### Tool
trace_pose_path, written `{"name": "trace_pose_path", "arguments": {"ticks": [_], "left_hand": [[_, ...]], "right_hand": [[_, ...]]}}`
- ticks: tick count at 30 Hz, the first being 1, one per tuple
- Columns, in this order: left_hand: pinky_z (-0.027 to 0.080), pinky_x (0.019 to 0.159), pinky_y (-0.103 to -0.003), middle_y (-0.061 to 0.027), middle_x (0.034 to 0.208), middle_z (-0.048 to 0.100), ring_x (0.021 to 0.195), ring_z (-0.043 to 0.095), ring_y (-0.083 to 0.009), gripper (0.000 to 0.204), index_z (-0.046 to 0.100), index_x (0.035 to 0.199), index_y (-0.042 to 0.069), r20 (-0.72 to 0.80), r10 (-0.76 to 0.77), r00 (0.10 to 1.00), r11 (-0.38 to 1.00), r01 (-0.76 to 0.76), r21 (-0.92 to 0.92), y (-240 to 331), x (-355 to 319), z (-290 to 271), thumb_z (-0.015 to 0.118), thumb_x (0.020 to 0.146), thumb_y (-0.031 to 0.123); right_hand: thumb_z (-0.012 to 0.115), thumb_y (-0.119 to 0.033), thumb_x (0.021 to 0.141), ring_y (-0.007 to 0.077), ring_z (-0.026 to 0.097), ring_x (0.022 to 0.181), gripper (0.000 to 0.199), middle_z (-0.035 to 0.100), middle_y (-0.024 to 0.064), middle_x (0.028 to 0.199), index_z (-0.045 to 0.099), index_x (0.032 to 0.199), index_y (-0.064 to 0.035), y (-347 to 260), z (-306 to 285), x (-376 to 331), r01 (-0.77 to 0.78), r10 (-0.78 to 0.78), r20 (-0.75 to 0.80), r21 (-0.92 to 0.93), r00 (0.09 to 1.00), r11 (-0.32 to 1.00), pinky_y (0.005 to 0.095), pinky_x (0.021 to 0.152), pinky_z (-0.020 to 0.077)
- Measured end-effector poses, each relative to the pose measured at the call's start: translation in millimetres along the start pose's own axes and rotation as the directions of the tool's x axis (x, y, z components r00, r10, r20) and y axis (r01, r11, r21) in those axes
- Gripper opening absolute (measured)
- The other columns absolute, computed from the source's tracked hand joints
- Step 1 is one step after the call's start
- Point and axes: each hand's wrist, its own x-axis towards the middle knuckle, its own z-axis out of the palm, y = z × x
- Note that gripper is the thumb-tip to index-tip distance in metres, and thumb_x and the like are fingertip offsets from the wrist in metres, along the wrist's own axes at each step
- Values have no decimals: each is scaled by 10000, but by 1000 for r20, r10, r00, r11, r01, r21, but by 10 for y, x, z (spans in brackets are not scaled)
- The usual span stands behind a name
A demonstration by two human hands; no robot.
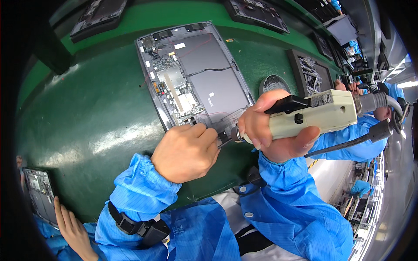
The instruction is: Assembling internal components of tablets using a power screwdriver and hands on a conveyor-based factory production line.
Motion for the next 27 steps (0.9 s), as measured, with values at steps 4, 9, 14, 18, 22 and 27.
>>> {"name": "trace_pose_path", "arguments": {"ticks": [4,9,14,18,22,27], "left_hand": [[431,492,-308,-30,657,458,622,506,-173,134,544,579,58,-9,-5,1000,1000,5,2,1,-2,-4,646,655,101],[434,498,-317,-38,669,474,613,505,-181,139,537,580,51,-4,-12,1000,1000,12,-12,-1,3,-42,644,654,99],[445,502,-312,-38,690,505,620,515,-183,128,563,620,37,54,9,998,1000,-9,-1,10,28,-101,664,650,110],[452,504,-305,-42,699,519,620,527,-186,150,616,710,8,58,13,998,1000,-13,7,15,88,-75,693,646,119],[442,503,-303,-41,701,509,613,525,-188,207,640,799,-1,100,25,995,998,-31,61,65,80,-139,708,653,129],[414,492,-339,-62,681,490,573,519,-222,338,661,885,13,165,-88,982,995,79,58,152,243,-201,760,590,144]], "right_hand": [[473,-791,721,105,437,414,841,466,-24,514,464,981,9,-19,45,-17,-26,25,-19,-36,1000,999,296,510,397],[588,-735,696,128,485,446,724,505,-4,529,505,843,-32,-131,22,-7,-114,126,74,-149,989,982,304,506,423],[648,-680,691,124,499,479,704,517,17,550,510,874,-15,-118,48,-26,-84,99,115,-133,988,988,310,563,455],[489,-754,745,108,459,458,909,476,-11,525,466,1120,73,-72,-49,-32,-40,39,-38,-17,999,999,300,574,429],[340,-694,851,101,388,427,804,390,-35,501,478,1116,52,-161,-520,75,251,-228,-275,50,934,967,293,555,398],[478,-403,919,129,452,423,473,451,40,488,552,916,64,-98,-1143,123,373,-353,-591,-94,726,923,278,482,441]]}}
